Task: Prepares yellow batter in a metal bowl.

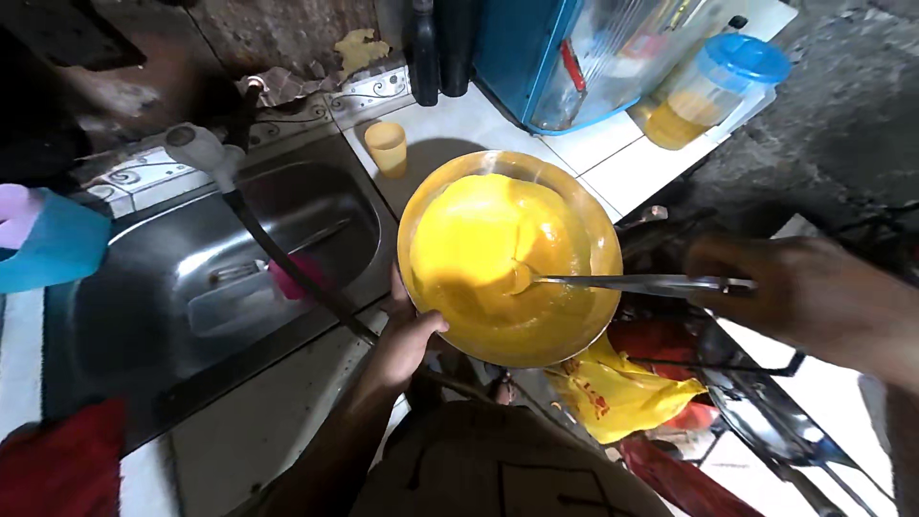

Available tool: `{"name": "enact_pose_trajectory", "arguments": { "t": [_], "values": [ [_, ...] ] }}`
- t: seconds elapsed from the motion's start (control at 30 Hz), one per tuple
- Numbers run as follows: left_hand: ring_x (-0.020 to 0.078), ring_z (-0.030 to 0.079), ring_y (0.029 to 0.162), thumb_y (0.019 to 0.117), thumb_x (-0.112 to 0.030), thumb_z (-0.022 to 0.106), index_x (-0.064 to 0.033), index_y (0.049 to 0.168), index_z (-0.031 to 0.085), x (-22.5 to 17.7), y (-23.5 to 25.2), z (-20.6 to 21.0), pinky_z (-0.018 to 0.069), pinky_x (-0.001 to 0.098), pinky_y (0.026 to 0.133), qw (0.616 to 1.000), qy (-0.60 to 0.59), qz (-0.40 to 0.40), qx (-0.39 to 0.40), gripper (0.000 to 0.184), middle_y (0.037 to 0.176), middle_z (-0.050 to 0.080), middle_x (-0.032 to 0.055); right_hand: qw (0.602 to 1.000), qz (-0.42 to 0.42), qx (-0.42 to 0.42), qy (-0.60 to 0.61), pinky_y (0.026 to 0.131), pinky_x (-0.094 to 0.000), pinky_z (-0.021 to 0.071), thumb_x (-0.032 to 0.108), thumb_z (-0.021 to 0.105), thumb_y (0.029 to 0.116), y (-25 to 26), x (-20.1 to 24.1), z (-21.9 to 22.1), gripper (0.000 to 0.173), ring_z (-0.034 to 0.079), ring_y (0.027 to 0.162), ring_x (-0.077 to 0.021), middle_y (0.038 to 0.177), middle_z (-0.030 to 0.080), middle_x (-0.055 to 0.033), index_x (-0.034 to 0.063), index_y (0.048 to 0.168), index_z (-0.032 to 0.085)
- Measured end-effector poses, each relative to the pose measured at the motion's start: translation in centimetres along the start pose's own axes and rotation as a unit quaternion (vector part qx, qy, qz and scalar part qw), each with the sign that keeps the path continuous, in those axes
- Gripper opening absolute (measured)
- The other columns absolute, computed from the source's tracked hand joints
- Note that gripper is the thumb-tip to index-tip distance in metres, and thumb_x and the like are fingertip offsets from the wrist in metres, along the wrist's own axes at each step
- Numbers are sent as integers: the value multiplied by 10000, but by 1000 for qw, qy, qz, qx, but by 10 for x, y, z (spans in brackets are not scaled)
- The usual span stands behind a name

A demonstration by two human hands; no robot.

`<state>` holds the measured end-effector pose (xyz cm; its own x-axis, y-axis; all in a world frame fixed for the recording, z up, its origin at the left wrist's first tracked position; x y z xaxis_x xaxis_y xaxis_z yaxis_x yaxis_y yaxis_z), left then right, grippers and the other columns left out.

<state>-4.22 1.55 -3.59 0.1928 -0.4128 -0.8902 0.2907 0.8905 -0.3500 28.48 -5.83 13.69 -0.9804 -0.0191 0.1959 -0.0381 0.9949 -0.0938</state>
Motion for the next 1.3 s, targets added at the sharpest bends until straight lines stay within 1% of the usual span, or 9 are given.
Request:
{"name": "enact_pose_trajectory", "arguments": {
  "t": [0.07, 0.23, 0.43, 0.53, 0.63, 0.83, 0.97, 1.13, 1.3],
  "values": [
    [229, 704, 1013, 740, 68, 595, -261, 1624, -78, -1, -2, 2, 642, 398, 678, 1000, 6, -13, -12, 1158, 1450, 474, 166, 985, 62, 115, -113, 679, -583, 539, 305, 741, 957, 23, 40, 20, 236, 685, 772, -343, 793, 675, -111, 130, 1100, 674],
    [276, 716, 971, 773, 119, 555, -283, 1620, -93, -2, -3, 3, 644, 441, 621, 1000, -5, -23, -13, 1140, 1442, 467, 190, 947, 25, 290, -137, 951, -572, 519, 228, 468, 1109, 53, 95, 70, 319, 659, 1117, -403, 1170, 676, -199, 101, 1360, 619],
    [248, 720, 866, 842, 86, 550, -258, 1622, -95, -2, -7, 4, 630, 393, 608, 997, 14, -72, -21, 1069, 1338, 537, 197, 952, 86, 216, -202, 826, -629, 535, 207, 653, 1015, 73, 41, 46, 145, 695, 982, -411, 1002, 728, -161, 163, 1127, 733],
    [282, 722, 888, 811, 94, 554, -272, 1615, -118, -1, -3, 7, 638, 428, 606, 998, 3, -64, -14, 1111, 1386, 499, 211, 984, 4, 105, -144, 773, -596, 569, 112, 675, 960, 85, 67, 63, 220, 710, 906, -392, 971, 731, -164, 151, 1160, 757],
    [269, 723, 891, 829, 100, 558, -251, 1616, -116, -2, -2, 5, 637, 416, 616, 998, 0, -64, -15, 1094, 1381, 509, 205, 983, -66, 168, -23, 899, -574, 545, 143, 598, 1039, 74, 55, 71, 199, 712, 991, -316, 1004, 755, -110, 121, 1125, 776],
    [267, 727, 882, 794, 113, 567, -312, 1615, -120, -5, 3, 11, 640, 407, 601, 998, 16, -60, -11, 1152, 1450, 463, 198, 985, -30, 39, -165, 706, -611, 567, 82, 674, 962, 92, 52, 58, 210, 709, 841, -411, 961, 727, -171, 137, 1139, 772],
    [259, 723, 901, 817, 98, 560, -271, 1620, -100, -4, 4, 8, 640, 405, 622, 998, 24, -64, -7, 1103, 1425, 485, 195, 983, -81, 147, -68, 876, -590, 560, 125, 700, 980, 85, 32, 59, 157, 727, 959, -312, 992, 773, -78, 173, 1089, 802],
    [294, 734, 865, 807, 112, 553, -306, 1609, -118, -4, 10, 19, 646, 438, 602, 999, 10, -53, 2, 1127, 1374, 522, 209, 986, -65, 30, -148, 733, -624, 565, 83, 657, 977, 106, 39, 52, 184, 721, 871, -407, 967, 743, -166, 126, 1110, 776],
    [247, 729, 824, 812, 111, 538, -299, 1607, -134, -5, 9, 20, 638, 388, 591, 998, 3, -56, 0, 1119, 1390, 502, 186, 980, -68, 156, -99, 869, -621, 552, 169, 687, 995, 98, 8, 49, 145, 725, 979, -331, 995, 773, -87, 184, 1082, 802]
  ]
}}
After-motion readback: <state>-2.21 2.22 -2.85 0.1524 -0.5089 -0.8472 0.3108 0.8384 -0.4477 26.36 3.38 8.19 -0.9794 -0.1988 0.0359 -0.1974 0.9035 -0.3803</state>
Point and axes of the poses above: each hand's wrist, its own y-axis towards the middle knuckle, its own z-axis out of the palm, x = y × z, the point moved 6 cm from there along y, towards the middle knuckle
